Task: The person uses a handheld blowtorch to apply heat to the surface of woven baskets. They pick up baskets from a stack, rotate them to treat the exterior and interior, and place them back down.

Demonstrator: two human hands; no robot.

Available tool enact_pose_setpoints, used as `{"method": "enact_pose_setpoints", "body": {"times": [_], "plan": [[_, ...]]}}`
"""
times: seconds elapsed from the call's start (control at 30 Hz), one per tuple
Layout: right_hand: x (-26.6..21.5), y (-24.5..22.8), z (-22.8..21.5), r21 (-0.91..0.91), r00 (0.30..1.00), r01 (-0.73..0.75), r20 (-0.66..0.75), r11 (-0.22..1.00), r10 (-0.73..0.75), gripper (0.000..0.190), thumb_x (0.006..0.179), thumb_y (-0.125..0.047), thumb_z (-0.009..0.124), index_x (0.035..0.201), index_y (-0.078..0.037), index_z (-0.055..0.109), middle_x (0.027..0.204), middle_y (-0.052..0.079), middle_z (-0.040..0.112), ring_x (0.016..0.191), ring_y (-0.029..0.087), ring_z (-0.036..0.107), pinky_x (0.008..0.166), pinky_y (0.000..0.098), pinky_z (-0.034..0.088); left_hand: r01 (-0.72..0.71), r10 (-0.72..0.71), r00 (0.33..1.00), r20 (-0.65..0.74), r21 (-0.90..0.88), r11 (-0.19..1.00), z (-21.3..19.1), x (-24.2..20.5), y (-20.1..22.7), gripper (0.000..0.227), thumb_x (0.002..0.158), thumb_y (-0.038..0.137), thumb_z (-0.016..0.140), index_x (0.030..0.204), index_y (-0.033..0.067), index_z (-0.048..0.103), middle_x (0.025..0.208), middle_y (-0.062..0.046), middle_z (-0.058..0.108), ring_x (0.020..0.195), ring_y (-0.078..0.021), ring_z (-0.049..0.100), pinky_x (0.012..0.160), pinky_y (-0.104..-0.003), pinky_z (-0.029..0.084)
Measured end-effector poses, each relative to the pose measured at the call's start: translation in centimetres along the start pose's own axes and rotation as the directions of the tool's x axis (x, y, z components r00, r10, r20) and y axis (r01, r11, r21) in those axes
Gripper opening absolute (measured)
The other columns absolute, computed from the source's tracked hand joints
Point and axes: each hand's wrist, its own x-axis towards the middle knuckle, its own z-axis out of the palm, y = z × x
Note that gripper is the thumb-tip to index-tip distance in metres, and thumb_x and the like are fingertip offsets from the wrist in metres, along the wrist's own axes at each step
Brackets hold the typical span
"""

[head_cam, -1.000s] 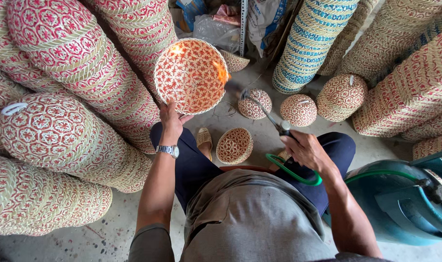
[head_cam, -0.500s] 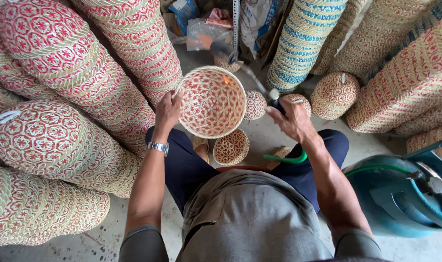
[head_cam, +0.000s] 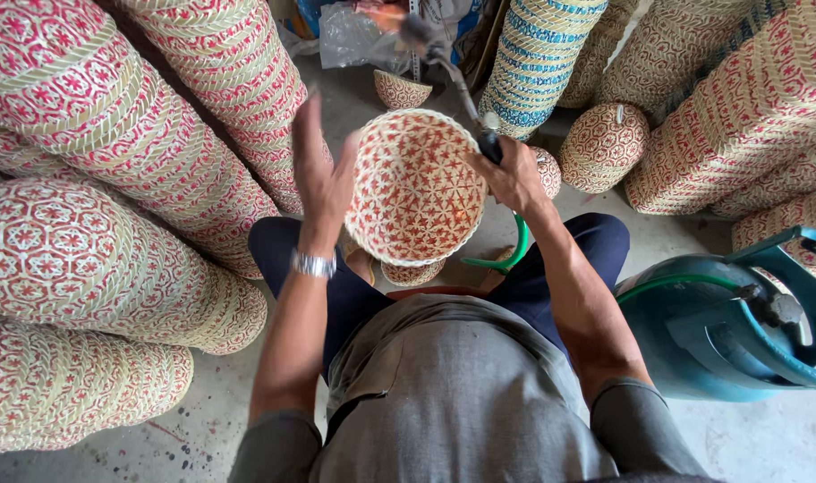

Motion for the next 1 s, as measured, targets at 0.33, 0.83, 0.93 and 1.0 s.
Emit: {"method": "enact_pose_setpoints", "body": {"times": [0.33, 0.83, 0.93, 1.0], "plan": [[-1.5, 1.2, 4.2, 0.242, 0.953, -0.049, -0.279, 0.969, 0.117, 0.037, 0.097, -0.036, 0.065, 0.091, -0.001, 0.054, 0.069, 0.010, 0.064, 0.042, 0.012, 0.057, 0.035, 0.0308, 0.048, 0.606, -0.488, 0.666, 0.564, -0.791, -0.086, 8.3, -14.0, -0.1, 0.071, 0.094, 0.023, 0.064, 0.151, 0.0109, 0.024, 0.149, -0.022, 0.042, 0.128, -0.0406, 0.055, 0.089, -0.056, 0.064], [-7.9, -1.3, 1.8, -0.255, 0.974, 0.215, -0.011, 0.943, -0.225, 0.024, 0.102, -0.023, 0.064, 0.106, 0.000, 0.065, 0.071, 0.019, 0.065, 0.057, 0.030, 0.062, 0.055, 0.0441, 0.047, 0.477, -0.609, 0.767, 0.203, -0.815, 0.329, 3.9, -6.8, -4.8, 0.080, 0.096, 0.035, 0.066, 0.160, 0.0234, 0.019, 0.153, -0.011, 0.045, 0.138, -0.0310, 0.052, 0.099, -0.056, 0.060], [-5.9, -1.8, 4.5, -0.217, 0.979, 0.202, 0.047, 0.955, -0.197, 0.021, 0.102, -0.021, 0.062, 0.106, -0.001, 0.066, 0.070, 0.019, 0.067, 0.053, 0.030, 0.064, 0.053, 0.0437, 0.048, 0.513, -0.594, 0.748, 0.296, -0.825, 0.236, 4.4, -7.5, -4.3, 0.078, 0.097, 0.036, 0.064, 0.159, 0.0246, 0.019, 0.155, -0.013, 0.045, 0.139, -0.0293, 0.051, 0.099, -0.055, 0.061], [-6.0, -1.7, 4.6, -0.188, 0.950, 0.313, 0.081, 0.931, -0.302, 0.020, 0.101, -0.020, 0.062, 0.105, 0.000, 0.066, 0.070, 0.018, 0.066, 0.054, 0.029, 0.063, 0.052, 0.0432, 0.048, 0.557, -0.663, 0.664, 0.345, -0.820, 0.131, 4.5, -7.2, -4.9, 0.077, 0.096, 0.036, 0.064, 0.160, 0.0203, 0.024, 0.155, -0.014, 0.045, 0.136, -0.0341, 0.054, 0.096, -0.055, 0.060]]}}
